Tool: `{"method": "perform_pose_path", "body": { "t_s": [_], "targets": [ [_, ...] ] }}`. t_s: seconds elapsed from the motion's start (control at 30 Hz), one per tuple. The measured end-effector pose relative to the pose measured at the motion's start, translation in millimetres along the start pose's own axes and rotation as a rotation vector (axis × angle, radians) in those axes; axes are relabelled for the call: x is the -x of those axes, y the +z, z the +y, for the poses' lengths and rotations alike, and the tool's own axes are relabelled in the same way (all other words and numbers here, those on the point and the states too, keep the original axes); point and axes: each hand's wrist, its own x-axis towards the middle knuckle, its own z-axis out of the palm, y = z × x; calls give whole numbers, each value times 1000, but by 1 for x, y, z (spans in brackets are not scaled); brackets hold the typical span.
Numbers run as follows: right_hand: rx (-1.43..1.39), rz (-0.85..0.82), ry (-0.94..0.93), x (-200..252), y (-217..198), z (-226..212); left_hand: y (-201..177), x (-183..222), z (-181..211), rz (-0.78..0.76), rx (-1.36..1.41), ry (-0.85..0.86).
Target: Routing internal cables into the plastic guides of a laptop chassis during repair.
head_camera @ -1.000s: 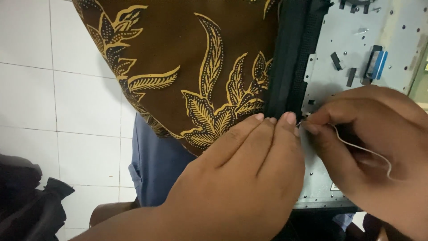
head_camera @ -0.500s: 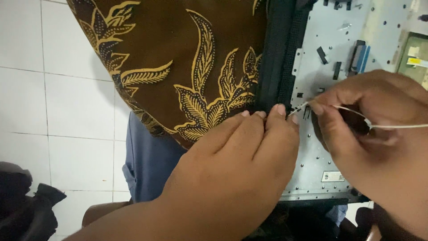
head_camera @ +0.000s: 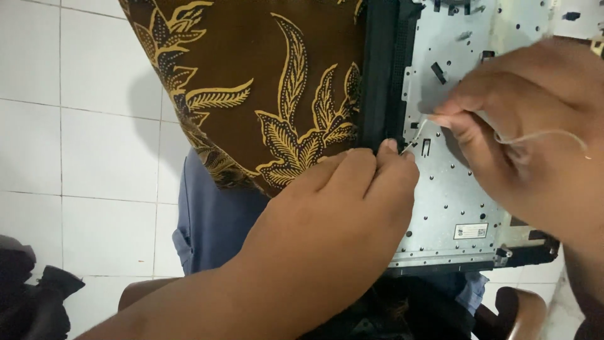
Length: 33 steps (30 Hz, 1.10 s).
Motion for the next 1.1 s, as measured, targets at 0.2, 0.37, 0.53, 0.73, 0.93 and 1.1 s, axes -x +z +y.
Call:
{"method": "perform_pose_path", "body": {
  "t_s": [0.2,0.37,0.53,0.73,0.93,1.1],
  "targets": [
    [-155,-26,-143,-28,-2,8,4,2,1,10,12,-11],
    [-147,-117,-39,-21,-9,17,4,4,2,8,32,-19],
    [-183,-175,268,6,-2,4,2,4,1,-26,42,11],
    [-187,-4,31,19,-2,4,3,3,3,4,41,-28],
    [-280,-34,386,8,-5,-15,4,-1,4,7,1,11],
    [-281,-34,439,0,-10,-17,-2,-20,-5,19,223,73]
  ]
}}
